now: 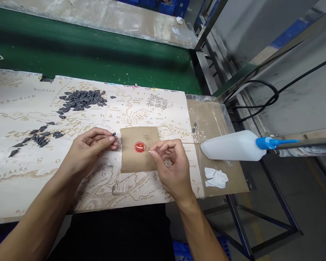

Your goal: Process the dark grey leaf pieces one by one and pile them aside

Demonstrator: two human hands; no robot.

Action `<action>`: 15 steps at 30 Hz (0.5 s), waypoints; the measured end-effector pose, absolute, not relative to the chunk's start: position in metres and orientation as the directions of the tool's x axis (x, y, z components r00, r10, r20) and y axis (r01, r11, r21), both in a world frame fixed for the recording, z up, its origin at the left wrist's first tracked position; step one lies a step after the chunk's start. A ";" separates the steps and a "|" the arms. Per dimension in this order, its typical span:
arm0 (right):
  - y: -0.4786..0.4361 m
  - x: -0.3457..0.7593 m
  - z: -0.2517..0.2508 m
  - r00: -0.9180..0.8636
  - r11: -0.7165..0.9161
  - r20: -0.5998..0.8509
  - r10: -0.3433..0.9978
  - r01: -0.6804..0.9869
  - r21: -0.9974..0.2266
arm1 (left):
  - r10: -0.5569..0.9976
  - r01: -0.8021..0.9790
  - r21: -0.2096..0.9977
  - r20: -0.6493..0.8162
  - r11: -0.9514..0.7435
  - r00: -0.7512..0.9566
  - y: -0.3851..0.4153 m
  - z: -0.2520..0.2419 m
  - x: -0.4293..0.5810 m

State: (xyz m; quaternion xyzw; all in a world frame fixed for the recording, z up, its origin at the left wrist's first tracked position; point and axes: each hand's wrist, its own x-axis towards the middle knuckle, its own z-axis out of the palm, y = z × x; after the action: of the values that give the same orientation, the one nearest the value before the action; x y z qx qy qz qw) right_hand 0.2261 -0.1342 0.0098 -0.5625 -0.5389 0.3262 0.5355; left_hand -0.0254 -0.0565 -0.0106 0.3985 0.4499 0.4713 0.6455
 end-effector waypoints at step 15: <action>-0.121 0.197 0.035 0.091 0.060 0.042 0.995 -0.199 -0.978 | 0.890 -0.396 0.845 -0.183 0.359 0.416 -0.088 0.015 0.009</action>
State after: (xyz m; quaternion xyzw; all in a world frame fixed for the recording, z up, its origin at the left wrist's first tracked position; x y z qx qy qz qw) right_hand 0.1974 -0.1210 0.0346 -0.4547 -0.4374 0.5131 0.5819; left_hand 0.0086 -0.0880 0.0151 0.3727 0.3320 0.4261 0.7546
